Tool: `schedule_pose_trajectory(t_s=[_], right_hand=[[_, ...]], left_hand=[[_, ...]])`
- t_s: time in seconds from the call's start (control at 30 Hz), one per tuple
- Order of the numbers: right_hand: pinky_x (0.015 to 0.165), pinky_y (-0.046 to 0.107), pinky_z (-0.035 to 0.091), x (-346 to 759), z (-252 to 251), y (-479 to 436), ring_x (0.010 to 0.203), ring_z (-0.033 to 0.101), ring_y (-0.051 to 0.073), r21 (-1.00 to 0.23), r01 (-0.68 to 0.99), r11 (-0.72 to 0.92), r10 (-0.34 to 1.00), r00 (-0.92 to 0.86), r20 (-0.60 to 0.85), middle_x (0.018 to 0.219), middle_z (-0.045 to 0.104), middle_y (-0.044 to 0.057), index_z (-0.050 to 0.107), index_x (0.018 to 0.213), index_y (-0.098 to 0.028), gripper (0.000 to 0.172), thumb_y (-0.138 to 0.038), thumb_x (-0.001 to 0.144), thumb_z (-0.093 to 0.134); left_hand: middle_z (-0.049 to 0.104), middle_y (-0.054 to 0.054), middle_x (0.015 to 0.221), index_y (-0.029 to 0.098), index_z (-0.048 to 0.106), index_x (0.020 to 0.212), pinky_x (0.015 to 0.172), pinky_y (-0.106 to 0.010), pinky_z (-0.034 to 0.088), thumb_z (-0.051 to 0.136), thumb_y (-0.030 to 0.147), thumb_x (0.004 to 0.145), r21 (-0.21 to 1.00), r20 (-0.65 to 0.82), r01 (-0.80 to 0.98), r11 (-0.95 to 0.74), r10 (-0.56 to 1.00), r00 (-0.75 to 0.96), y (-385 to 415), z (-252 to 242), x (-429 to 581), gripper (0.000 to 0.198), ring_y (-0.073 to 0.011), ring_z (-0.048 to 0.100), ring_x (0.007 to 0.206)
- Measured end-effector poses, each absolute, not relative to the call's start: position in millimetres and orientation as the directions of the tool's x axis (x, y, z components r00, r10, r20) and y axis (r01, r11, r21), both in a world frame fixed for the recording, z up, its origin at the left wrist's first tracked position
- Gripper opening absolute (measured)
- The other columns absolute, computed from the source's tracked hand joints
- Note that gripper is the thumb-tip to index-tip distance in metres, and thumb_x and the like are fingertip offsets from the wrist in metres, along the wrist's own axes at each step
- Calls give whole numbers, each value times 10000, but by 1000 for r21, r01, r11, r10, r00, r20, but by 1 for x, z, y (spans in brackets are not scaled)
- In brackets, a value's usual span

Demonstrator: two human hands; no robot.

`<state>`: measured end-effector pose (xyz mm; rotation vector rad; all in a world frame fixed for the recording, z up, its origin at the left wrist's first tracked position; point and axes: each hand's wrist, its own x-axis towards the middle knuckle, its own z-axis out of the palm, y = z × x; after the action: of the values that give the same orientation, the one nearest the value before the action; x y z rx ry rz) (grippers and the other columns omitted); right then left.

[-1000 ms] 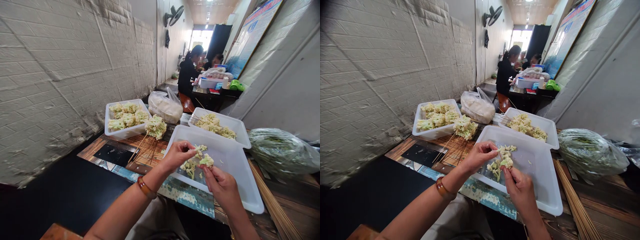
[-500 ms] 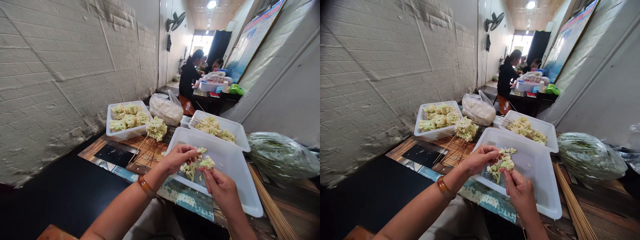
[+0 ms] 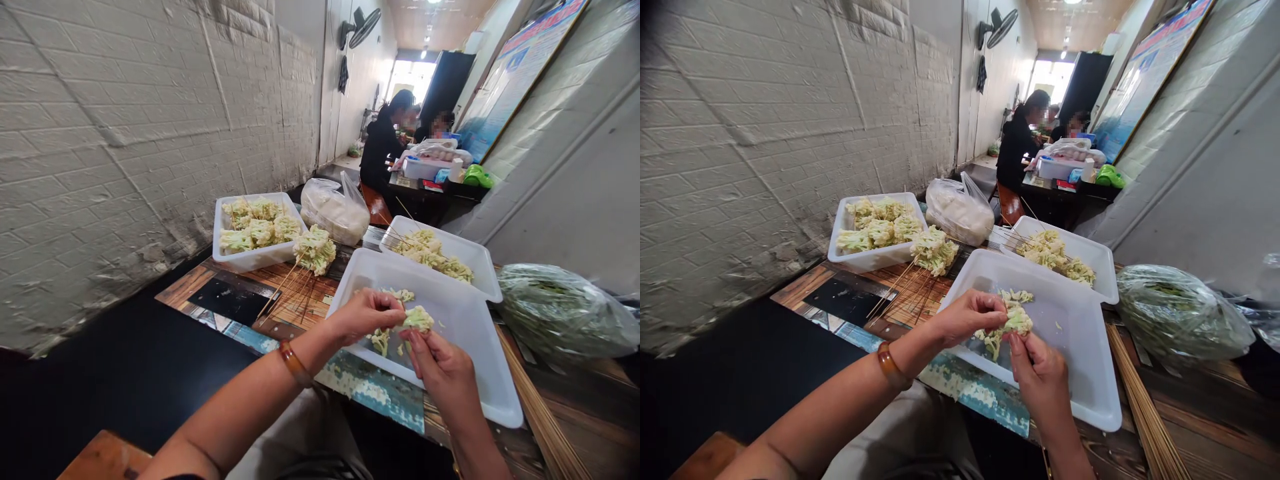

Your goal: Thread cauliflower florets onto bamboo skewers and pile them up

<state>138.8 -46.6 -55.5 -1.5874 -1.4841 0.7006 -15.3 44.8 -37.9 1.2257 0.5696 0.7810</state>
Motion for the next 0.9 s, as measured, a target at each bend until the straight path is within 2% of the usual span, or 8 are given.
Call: schedule_pose_trajectory(t_s=[0.13, 0.3, 0.37, 0.43, 0.53, 0.63, 0.77, 0.9], right_hand=[[450, 235, 341, 139, -55, -44, 432, 428, 107, -889, 456, 27, 983, 151, 107, 459, 455, -48, 698, 932, -134, 412, -486, 892, 486], [392, 216, 304, 143, -59, -40, 406, 379, 83, -978, 207, -4, 973, 226, 43, 485, 445, -56, 685, 980, -135, 405, -499, 856, 558], [366, 207, 284, 144, -61, -38, 394, 358, 74, -994, 111, 9, 962, 269, 38, 479, 426, -63, 683, 980, -131, 412, -504, 834, 588], [355, 200, 279, 144, -62, -37, 399, 357, 72, -998, 64, 25, 958, 282, 42, 482, 423, -62, 683, 987, -128, 416, -503, 825, 601], [355, 195, 288, 144, -62, -36, 416, 367, 76, -998, 50, 29, 961, 274, 42, 490, 428, -56, 683, 1006, -129, 416, -496, 830, 597], [365, 195, 297, 145, -62, -37, 423, 372, 77, -998, 56, 20, 967, 252, 34, 494, 437, -53, 684, 1015, -133, 409, -491, 837, 594], [382, 204, 289, 146, -63, -37, 422, 365, 77, -997, 69, 26, 971, 235, 41, 502, 445, -56, 681, 1017, -140, 406, -494, 840, 590], [381, 215, 266, 147, -63, -36, 408, 351, 79, -998, 61, 22, 976, 213, 34, 492, 433, -65, 675, 1032, -130, 440, -513, 840, 576]], left_hand=[[529, 7, 590, 118, 633, 655, 515, -214, 306, 704, 441, 700, 978, 35, -179, 106, 762, 647, 42, -38, -14, 333, -68, 419, 549], [630, -51, 820, 137, 684, 979, 551, -205, 352, 654, 485, 743, 985, 20, -157, 75, 847, 532, 49, -35, -21, 422, -99, 533, 665], [642, -55, 820, 132, 684, 975, 571, -211, 366, 612, 455, 785, 997, 52, -68, -20, 862, 504, 56, -33, -25, 382, -108, 542, 671], [650, -51, 784, 130, 696, 912, 597, -222, 379, 587, 372, 811, 975, 115, 100, -198, 836, 536, 66, -33, -29, 284, -119, 542, 671], [646, -51, 740, 144, 707, 783, 629, -241, 388, 583, 204, 783, 788, 181, 371, -492, 761, 623, 78, -35, -34, 138, -135, 532, 657], [628, -71, 711, 144, 688, 661, 653, -265, 392, 588, 81, 711, 535, 144, 510, -674, 667, 731, 82, -40, -38, 128, -155, 526, 649], [637, -125, 728, 119, 685, 655, 675, -306, 407, 558, 23, 687, 251, 2, 543, -801, 561, 828, 77, -45, -41, 162, -196, 549, 674], [659, -164, 802, 115, 692, 722, 723, -349, 426, 553, 30, 714, 112, -16, 572, -812, 575, 818, 68, -46, -39, 163, -246, 587, 754]])
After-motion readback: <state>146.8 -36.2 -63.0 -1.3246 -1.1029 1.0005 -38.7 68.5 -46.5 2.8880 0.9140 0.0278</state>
